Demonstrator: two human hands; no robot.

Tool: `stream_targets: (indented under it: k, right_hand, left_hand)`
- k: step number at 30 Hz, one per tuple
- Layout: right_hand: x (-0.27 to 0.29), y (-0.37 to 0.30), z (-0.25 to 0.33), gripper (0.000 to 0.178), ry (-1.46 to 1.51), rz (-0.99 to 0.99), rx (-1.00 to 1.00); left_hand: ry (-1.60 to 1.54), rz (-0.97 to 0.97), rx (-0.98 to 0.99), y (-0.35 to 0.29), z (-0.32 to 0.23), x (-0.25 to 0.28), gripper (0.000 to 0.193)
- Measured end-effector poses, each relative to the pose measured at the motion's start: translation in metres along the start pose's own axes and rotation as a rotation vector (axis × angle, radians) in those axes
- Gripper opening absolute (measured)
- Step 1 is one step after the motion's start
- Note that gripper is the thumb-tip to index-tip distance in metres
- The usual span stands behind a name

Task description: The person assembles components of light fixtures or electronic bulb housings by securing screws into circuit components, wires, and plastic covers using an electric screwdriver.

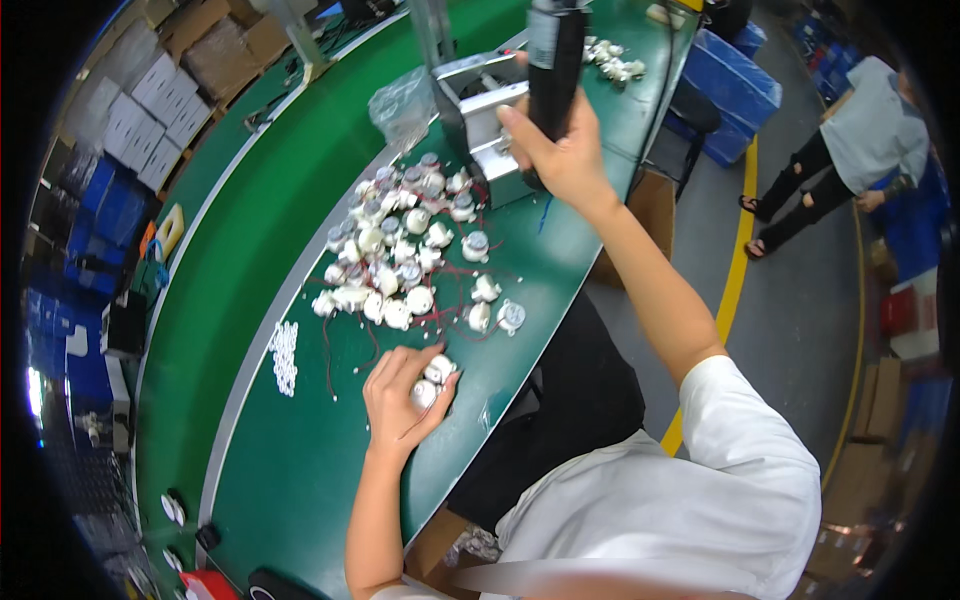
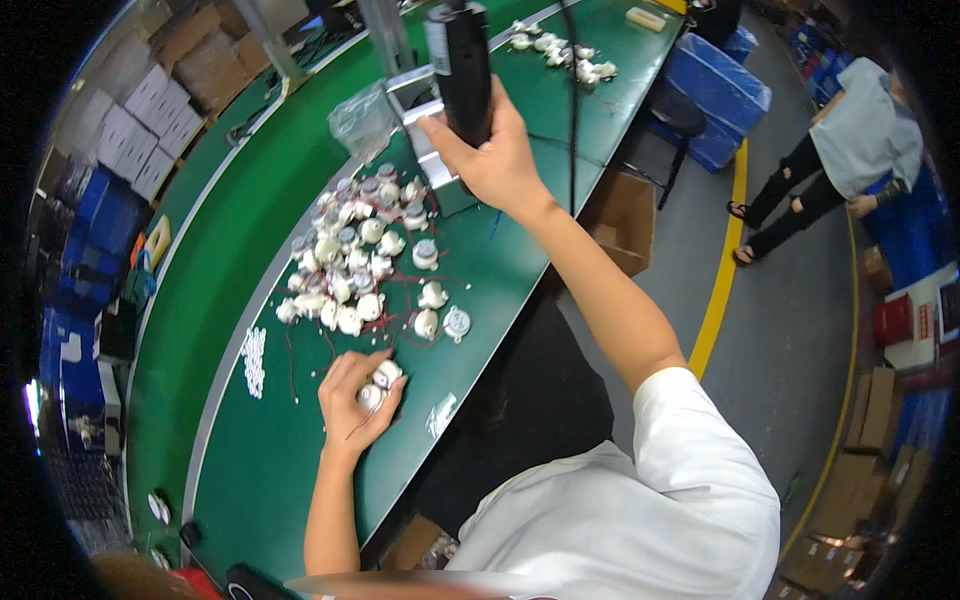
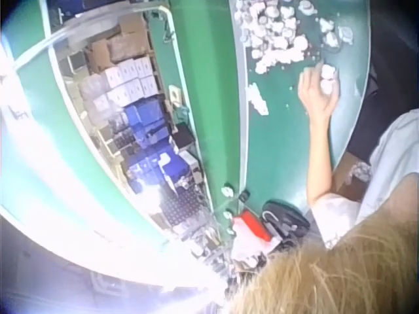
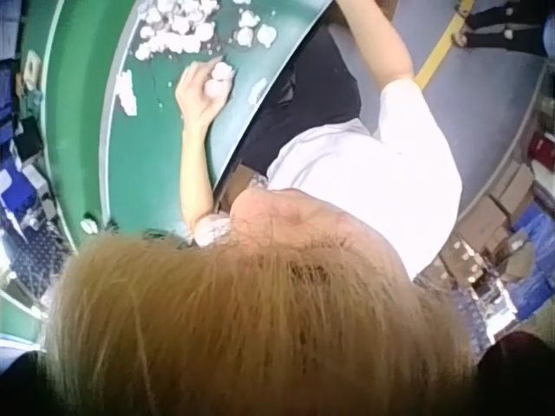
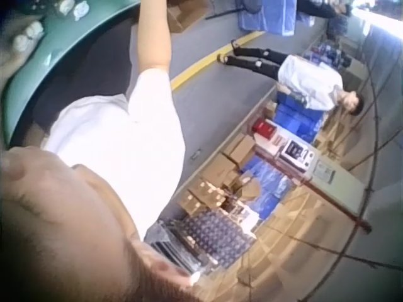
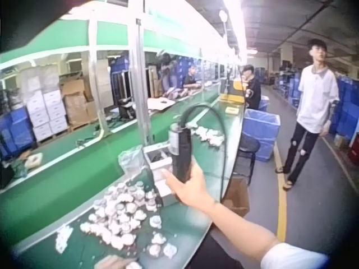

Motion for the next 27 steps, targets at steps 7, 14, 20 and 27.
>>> stream_targets:
  k: [7,14,20,27]
  right_hand:
    - [-0.101,-0.080,0.045,0.077,0.302,0.253,-0.140]
    - [-0.140,-0.107,0.035,0.058,0.534,0.302,-0.294]
    - [-0.148,-0.109,0.038,0.074,0.361,0.352,-0.183]
    - [-0.150,-0.120,0.041,0.051,0.226,0.307,-0.047]
  left_hand:
    - [-0.015,-0.017,-0.002,0.011,-0.001,-0.010,0.033]
    - [-0.086,-0.058,-0.046,0.008,0.000,-0.007,0.027]
    - [-0.074,-0.066,-0.060,0.006,0.005,-0.010,0.023]
    - [-0.098,-0.114,-0.059,0.004,0.005,-0.008,0.021]
Point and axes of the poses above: each hand's wrist, its own y-axis towards the middle knuckle, its own x-axis out of the back of the hand, z = x × y, the point moved 5 cm from there along y, towards the middle knuckle, and after that the axes turned 7 degrees about z, right-handed, at the moved point
